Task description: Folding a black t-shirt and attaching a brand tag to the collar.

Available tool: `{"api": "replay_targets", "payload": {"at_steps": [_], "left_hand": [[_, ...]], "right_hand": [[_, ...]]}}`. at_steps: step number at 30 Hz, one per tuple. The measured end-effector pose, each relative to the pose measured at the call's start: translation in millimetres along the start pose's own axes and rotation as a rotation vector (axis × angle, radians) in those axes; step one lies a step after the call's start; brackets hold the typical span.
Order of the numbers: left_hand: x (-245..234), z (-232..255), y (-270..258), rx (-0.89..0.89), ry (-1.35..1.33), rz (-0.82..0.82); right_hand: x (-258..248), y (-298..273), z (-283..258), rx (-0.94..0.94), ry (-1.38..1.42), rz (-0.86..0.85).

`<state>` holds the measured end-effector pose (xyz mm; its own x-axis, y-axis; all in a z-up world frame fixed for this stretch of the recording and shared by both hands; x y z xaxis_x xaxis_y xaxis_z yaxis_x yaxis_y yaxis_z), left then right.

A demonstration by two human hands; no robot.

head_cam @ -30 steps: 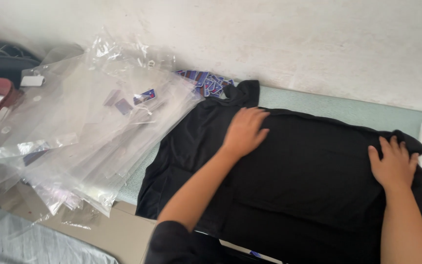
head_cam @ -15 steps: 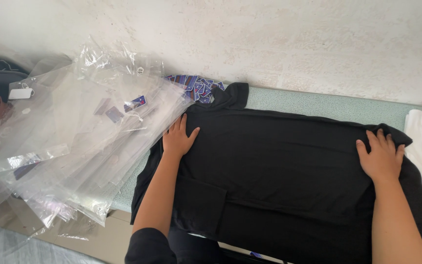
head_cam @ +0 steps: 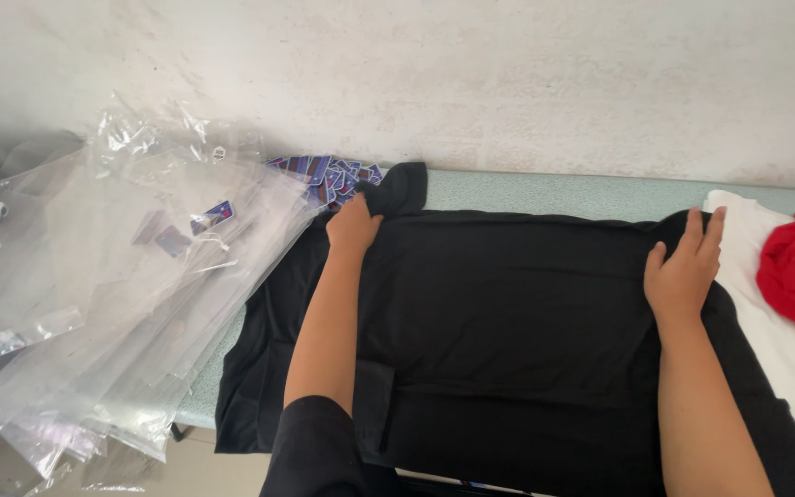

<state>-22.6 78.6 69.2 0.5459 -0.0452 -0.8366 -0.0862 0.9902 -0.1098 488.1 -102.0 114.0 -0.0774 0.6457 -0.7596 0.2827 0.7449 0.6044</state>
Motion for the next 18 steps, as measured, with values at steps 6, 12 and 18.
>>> {"api": "replay_targets", "payload": {"at_steps": [6, 12, 18], "left_hand": [[-40.3, 2.3, -15.1, -0.017, -0.304, 0.138], [-41.8, -46.6, -0.1, 0.051, -1.043, 0.201], [-24.1, -49.9, -67.4, 0.114, -0.966, 0.319]], "right_hand": [[30.1, 2.2, 34.7, 0.125, -0.115, -0.184], [47.4, 1.0, 53.3, 0.112, -0.247, -0.188], [84.3, -10.2, 88.4, 0.008, -0.454, 0.076]]}}
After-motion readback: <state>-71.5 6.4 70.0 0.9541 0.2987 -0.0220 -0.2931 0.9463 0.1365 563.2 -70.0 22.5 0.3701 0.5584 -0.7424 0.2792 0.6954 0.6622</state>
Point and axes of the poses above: each hand's wrist, its own y-axis towards the middle knuckle, its own x-axis out of the palm, z = x × y, the point moved 8 cm from there along y, towards the middle knuckle, and after that the axes turned 12 degrees about -y, right-handed, at the moved point
